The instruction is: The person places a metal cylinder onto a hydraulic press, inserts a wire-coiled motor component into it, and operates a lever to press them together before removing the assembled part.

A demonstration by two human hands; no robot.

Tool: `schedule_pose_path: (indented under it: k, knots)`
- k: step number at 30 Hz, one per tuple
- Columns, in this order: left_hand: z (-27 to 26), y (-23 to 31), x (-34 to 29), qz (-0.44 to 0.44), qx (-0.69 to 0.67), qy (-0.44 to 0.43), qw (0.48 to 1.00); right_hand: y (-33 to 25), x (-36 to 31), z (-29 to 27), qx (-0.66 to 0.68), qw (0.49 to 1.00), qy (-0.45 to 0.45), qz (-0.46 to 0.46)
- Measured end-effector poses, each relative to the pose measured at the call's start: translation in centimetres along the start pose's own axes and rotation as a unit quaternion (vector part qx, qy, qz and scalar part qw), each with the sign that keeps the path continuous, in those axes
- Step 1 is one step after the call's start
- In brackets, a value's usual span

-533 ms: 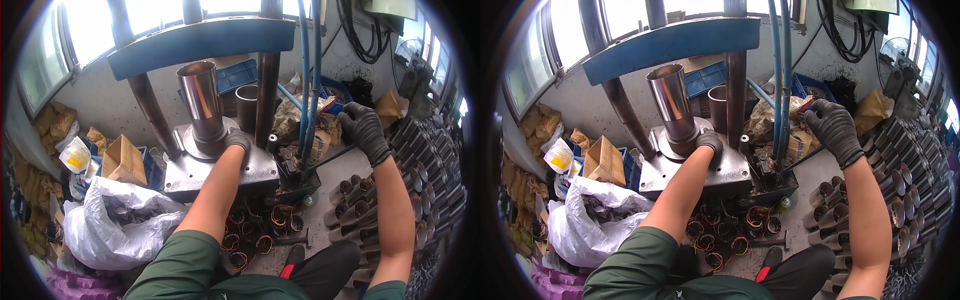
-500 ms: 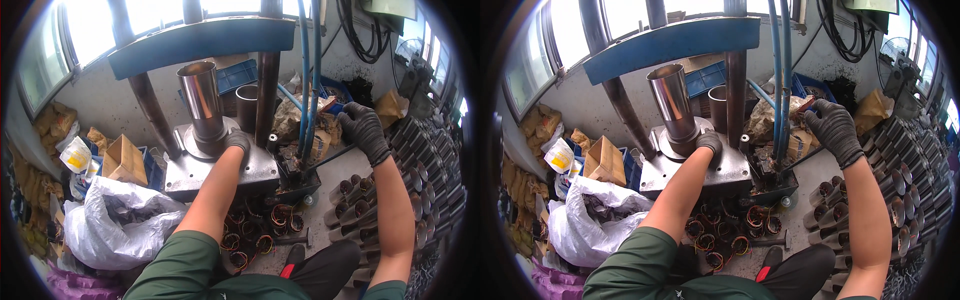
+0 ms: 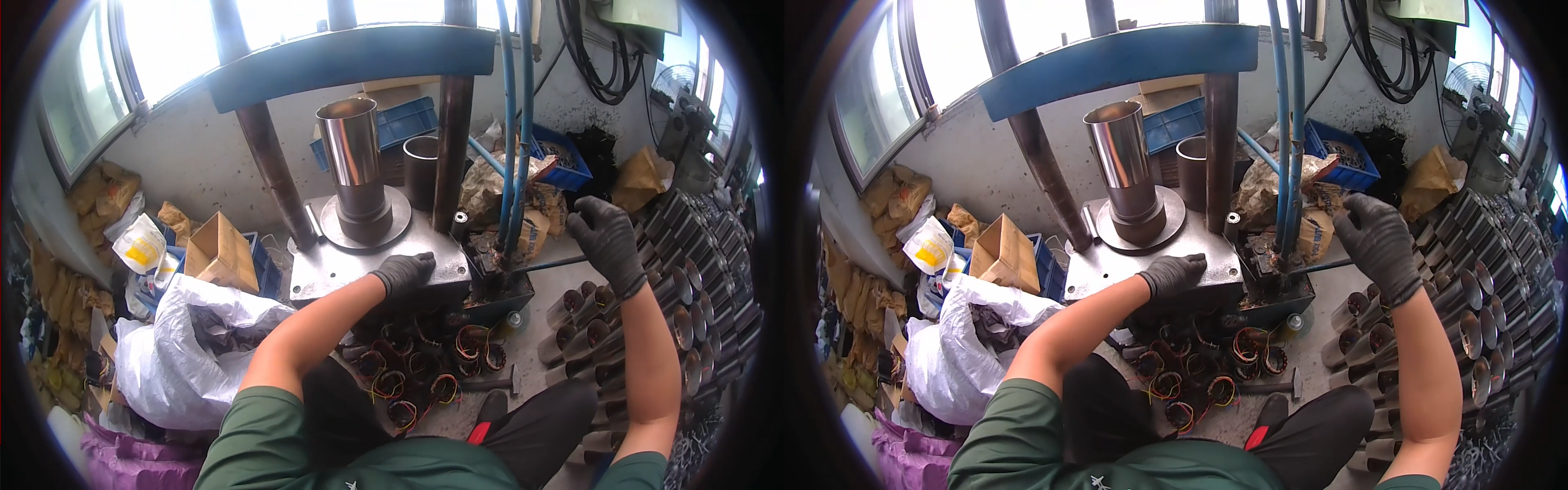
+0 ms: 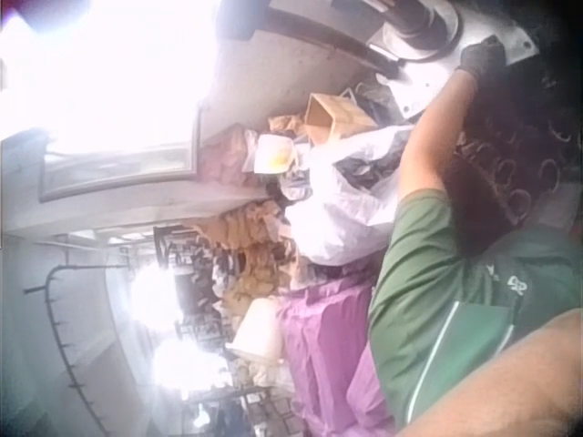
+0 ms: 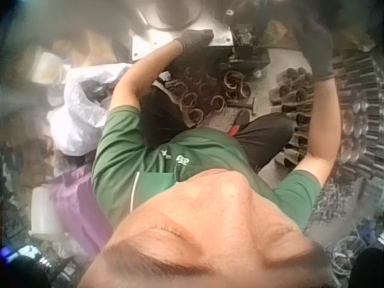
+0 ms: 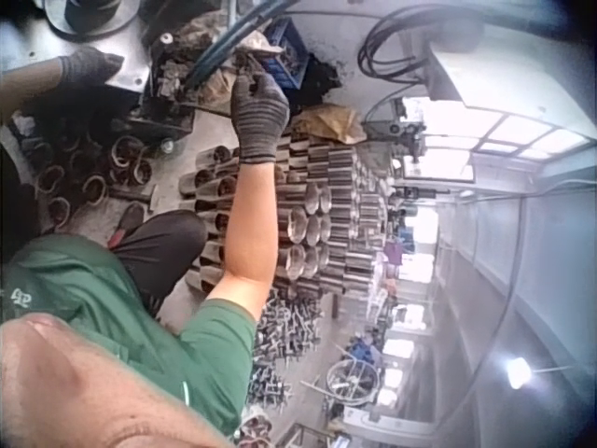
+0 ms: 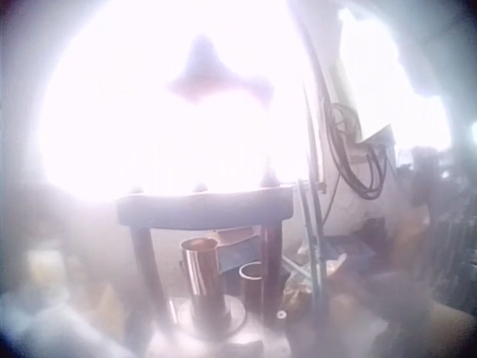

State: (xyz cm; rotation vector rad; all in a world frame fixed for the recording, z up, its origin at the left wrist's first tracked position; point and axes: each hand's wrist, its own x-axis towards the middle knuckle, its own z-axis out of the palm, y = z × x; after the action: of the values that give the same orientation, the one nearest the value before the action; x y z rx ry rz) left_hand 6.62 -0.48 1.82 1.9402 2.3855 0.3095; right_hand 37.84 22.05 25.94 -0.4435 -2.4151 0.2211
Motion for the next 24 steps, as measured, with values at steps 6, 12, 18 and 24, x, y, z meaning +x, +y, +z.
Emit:
schedule_pose_path:
  k: [6,12,18,24]
  knots:
    - [2.6,6.2,-3.8,0.164,-0.07,-0.043,0.983,-0.5,-6.7,-1.0,0.022,0.999,-0.036,-0.005]
    - [0.5,4.2,0.7,-0.061,-0.095,0.12,0.986,-1.4,-9.9,-1.5,0.0,0.996,-0.086,-0.021]
    - [-2.2,-1.0,4.9,-0.223,-0.043,0.013,0.974,-2.0,-9.0,-1.2,0.002,0.995,-0.095,0.007]
    - [-3.1,0.5,7.1,-0.253,-0.116,-0.05,0.959,-1.8,-10.0,-2.0,-0.03,0.996,-0.089,-0.003]
